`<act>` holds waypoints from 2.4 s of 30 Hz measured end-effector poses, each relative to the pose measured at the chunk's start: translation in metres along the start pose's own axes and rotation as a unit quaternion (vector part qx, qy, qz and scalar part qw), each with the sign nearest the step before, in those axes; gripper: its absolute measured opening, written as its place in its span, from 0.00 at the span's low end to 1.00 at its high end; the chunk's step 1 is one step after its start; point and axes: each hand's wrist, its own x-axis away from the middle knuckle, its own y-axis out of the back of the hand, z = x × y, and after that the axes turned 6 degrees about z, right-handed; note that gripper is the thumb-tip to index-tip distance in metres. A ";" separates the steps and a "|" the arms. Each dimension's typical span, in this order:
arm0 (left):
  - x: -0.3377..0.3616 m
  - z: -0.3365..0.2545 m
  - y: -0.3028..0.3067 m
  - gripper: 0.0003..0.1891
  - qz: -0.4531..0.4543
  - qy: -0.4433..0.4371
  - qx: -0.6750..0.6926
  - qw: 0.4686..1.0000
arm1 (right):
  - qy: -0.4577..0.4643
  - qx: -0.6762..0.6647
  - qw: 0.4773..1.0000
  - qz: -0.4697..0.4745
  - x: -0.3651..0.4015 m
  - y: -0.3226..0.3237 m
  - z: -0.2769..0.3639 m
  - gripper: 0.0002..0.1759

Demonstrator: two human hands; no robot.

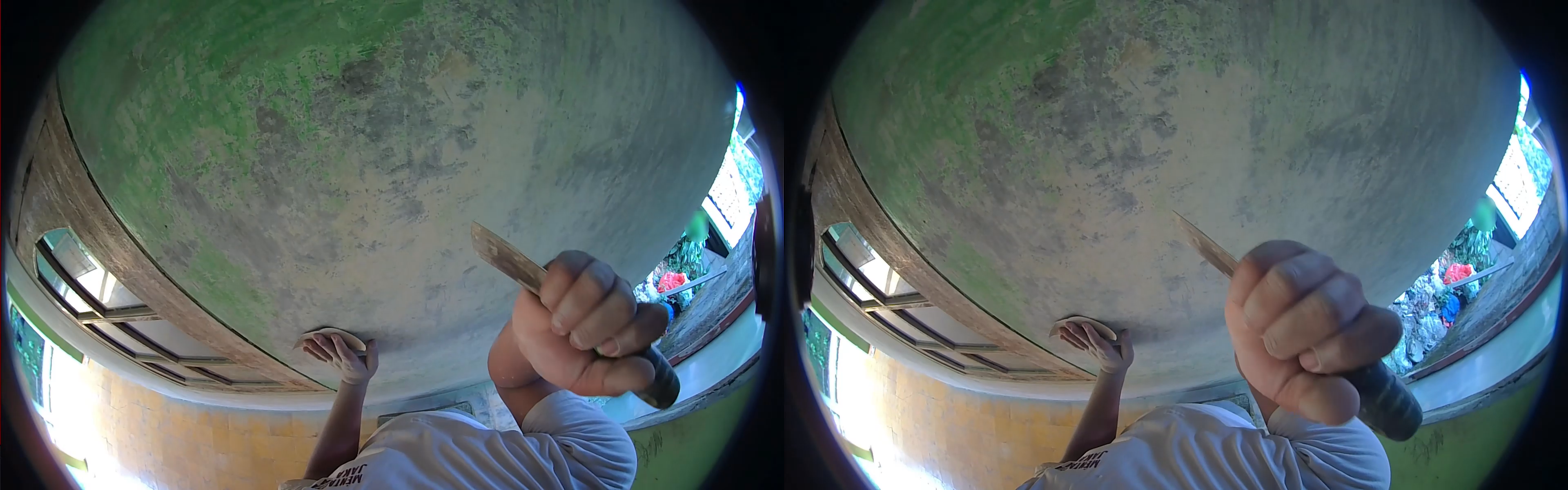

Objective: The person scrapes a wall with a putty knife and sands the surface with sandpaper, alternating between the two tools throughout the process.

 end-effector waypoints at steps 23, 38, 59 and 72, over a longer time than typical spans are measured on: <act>0.005 0.002 -0.001 0.42 -0.001 0.003 -0.003 1.000 | -0.107 0.023 0.992 0.066 0.001 0.012 -0.013 0.18; 0.001 0.001 -0.002 0.42 -0.006 0.001 -0.002 1.000 | -0.046 -0.083 0.994 0.049 -0.012 0.013 0.006 0.20; 0.003 0.001 -0.002 0.41 -0.006 0.012 -0.005 1.000 | -0.029 -0.075 0.995 0.061 -0.005 0.012 0.001 0.17; 0.005 0.000 0.000 0.41 0.003 -0.006 -0.010 1.000 | -0.153 -0.046 0.985 0.062 0.007 0.011 -0.022 0.18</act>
